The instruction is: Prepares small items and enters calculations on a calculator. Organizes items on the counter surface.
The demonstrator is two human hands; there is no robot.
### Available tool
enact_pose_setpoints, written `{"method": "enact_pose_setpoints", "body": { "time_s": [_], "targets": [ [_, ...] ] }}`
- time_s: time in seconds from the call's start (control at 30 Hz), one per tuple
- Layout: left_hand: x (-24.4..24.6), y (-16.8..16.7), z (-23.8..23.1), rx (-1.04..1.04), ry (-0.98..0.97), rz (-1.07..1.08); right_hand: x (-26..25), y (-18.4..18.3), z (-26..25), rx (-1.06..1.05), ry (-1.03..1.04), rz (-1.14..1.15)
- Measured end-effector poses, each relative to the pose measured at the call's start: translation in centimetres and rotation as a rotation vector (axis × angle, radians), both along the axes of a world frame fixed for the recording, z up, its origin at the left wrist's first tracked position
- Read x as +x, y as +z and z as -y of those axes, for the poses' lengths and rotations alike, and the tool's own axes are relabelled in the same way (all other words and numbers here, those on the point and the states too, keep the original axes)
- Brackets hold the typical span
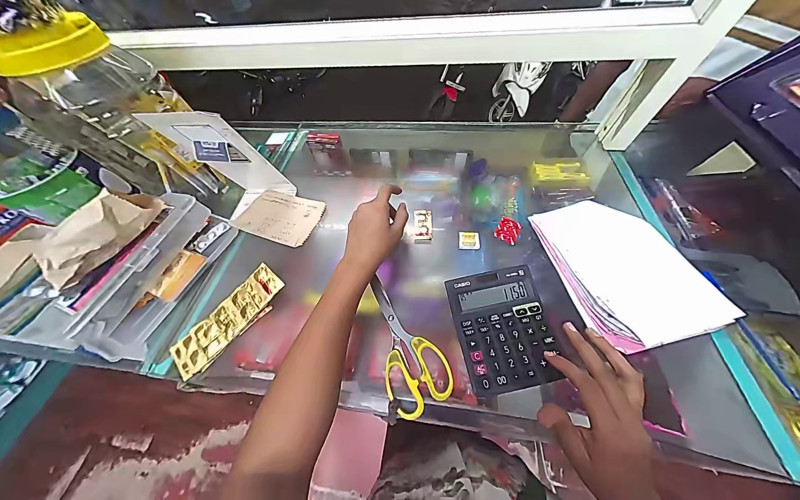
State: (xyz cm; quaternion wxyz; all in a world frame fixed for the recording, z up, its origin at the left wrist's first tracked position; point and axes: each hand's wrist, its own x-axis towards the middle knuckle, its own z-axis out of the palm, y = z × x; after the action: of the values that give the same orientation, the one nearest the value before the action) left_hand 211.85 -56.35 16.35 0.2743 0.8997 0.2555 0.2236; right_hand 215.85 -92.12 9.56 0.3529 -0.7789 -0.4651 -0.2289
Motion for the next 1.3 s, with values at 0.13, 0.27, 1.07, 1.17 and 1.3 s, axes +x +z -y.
{"method": "enact_pose_setpoints", "body": {
  "time_s": [0.13, 0.27, 1.07, 1.17, 1.3],
  "targets": [
    [0.1, -0.2, -0.5, -0.095, 0.111, -0.050, -0.1, 0.1, 0.0, -0.006, 0.000, -0.009],
    [-0.4, 0.3, -0.1, -0.122, 0.184, -0.090, -0.1, 0.1, 0.2, -0.006, 0.005, -0.010],
    [0.1, 1.1, -0.6, 0.058, 0.158, -0.171, 0.0, 0.1, -1.2, -0.206, -0.125, 0.040],
    [0.0, 0.7, -0.4, 0.075, 0.142, -0.150, -0.2, 0.0, -0.7, -0.158, -0.020, 0.094],
    [0.1, 0.1, -0.8, 0.017, 0.111, -0.118, -0.1, -0.1, -0.4, -0.130, 0.099, 0.151]
  ]
}}
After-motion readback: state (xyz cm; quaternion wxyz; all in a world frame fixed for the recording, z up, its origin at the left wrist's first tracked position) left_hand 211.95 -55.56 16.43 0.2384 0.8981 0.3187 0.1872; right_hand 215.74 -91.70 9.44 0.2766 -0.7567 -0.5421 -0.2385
